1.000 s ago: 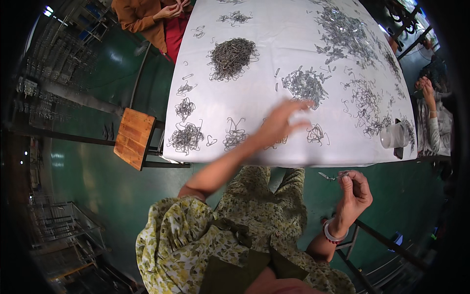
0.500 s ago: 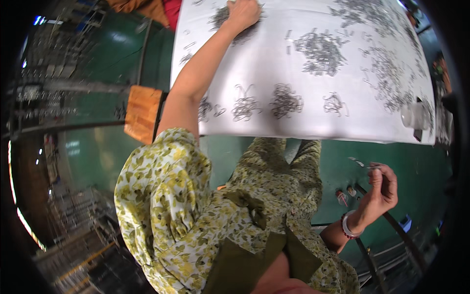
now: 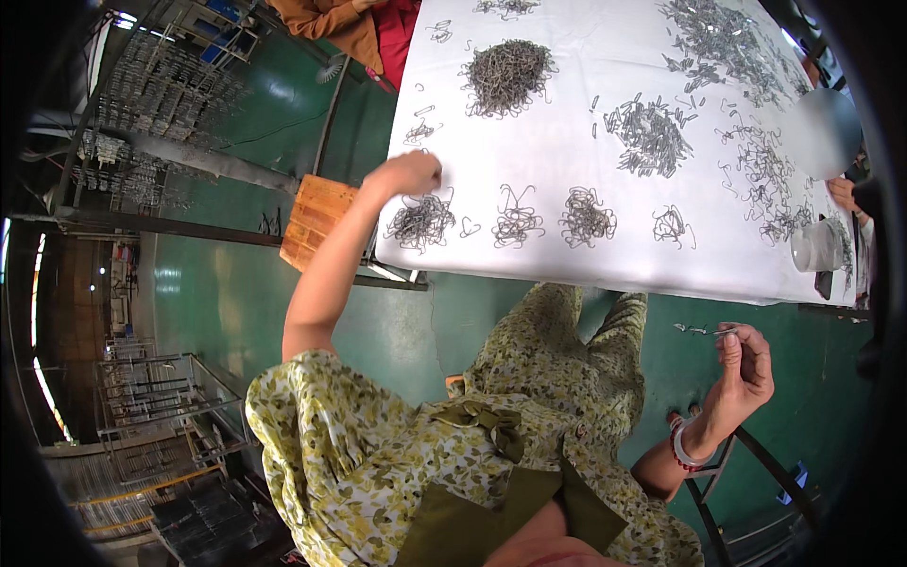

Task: The person sorts small metal clips on a white table, picking them up one by one and placing them into piles. Other people are also working at the same table, performing similar sorting actions.

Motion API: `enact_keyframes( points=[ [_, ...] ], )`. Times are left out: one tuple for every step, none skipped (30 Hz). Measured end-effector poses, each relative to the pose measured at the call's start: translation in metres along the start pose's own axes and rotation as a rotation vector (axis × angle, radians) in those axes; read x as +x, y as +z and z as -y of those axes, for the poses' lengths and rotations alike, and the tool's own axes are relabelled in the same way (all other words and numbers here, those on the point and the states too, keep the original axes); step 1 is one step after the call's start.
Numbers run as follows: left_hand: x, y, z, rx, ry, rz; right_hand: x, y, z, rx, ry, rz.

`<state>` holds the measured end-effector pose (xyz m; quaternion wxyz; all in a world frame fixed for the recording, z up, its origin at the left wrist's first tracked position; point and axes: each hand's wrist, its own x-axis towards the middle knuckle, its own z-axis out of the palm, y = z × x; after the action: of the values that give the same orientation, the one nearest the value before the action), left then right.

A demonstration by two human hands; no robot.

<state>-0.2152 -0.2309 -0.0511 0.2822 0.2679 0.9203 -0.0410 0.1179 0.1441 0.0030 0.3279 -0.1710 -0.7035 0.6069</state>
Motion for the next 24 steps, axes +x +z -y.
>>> enact_keyframes(
  points=[
    [-0.015,0.007,-0.006,-0.006,-0.013,-0.035,0.0,0.001,-0.002,0.011,0.012,0.003],
    [-0.015,0.017,-0.004,-0.032,-0.061,-0.059,0.001,0.001,-0.005,0.01,0.03,0.013],
    [-0.014,0.015,-0.01,-0.063,-0.098,-0.131,0.001,-0.001,-0.004,-0.005,0.045,0.016],
    [-0.01,0.011,-0.017,-0.093,-0.135,-0.201,0.001,-0.002,-0.004,-0.018,0.06,0.017],
    [0.0,0.008,-0.02,-0.113,-0.083,-0.335,0.0,-0.002,-0.002,-0.012,0.045,0.019],
    [0.016,0.007,-0.022,-0.136,-0.027,-0.466,0.0,-0.002,-0.001,-0.01,0.031,0.021],
    [0.031,0.005,-0.025,-0.156,0.029,-0.599,-0.001,-0.002,0.0,-0.005,0.016,0.021],
    [0.048,0.001,-0.029,-0.149,0.109,-0.682,-0.001,-0.002,0.002,-0.005,0.011,0.022],
    [0.063,-0.005,-0.039,-0.144,0.194,-0.762,-0.002,-0.004,0.004,-0.009,0.007,0.02],
    [0.076,-0.011,-0.047,-0.139,0.282,-0.841,-0.002,-0.004,0.007,-0.014,0.003,0.016],
    [0.086,-0.016,-0.054,-0.117,0.246,-0.796,-0.003,-0.003,0.007,-0.007,0.01,0.005],
    [0.099,-0.016,-0.057,0.017,0.26,-0.803,-0.004,-0.001,0.014,-0.031,0.036,-0.021],
    [0.113,-0.016,-0.054,0.152,0.276,-0.836,-0.002,0.0,0.02,-0.019,0.067,-0.021],
    [0.125,-0.015,-0.049,0.237,0.261,-0.763,-0.001,-0.002,0.025,-0.012,0.087,-0.033],
    [0.143,-0.006,-0.041,0.222,0.327,-0.868,0.0,-0.004,0.028,-0.029,0.098,-0.05],
    [0.142,-0.014,-0.048,0.211,0.309,-0.813,0.003,-0.005,0.027,-0.04,0.112,-0.066],
    [0.148,-0.016,-0.049,0.224,0.333,-0.806,0.004,-0.006,0.027,-0.011,0.105,-0.091],
    [0.147,-0.018,-0.053,0.203,0.398,-0.802,0.004,-0.007,0.024,0.021,0.108,-0.103],
    [0.135,-0.022,-0.051,0.185,0.431,-0.78,0.004,-0.006,0.019,0.048,0.103,-0.095],
    [0.132,-0.034,-0.056,0.081,0.415,-0.825,0.006,-0.005,0.02,0.059,0.094,-0.089],
    [0.124,-0.038,-0.062,-0.026,0.399,-0.849,0.005,-0.004,0.017,0.046,0.081,-0.074],
    [0.121,-0.041,-0.064,-0.133,0.383,-0.869,0.004,-0.004,0.015,0.034,0.069,-0.058],
    [0.13,-0.051,-0.062,-0.251,0.408,-1.008,0.006,-0.003,0.016,0.037,0.052,-0.061],
    [0.13,-0.057,-0.063,-0.304,0.342,-1.026,0.007,-0.001,0.017,0.037,0.054,-0.063]
  ],
)
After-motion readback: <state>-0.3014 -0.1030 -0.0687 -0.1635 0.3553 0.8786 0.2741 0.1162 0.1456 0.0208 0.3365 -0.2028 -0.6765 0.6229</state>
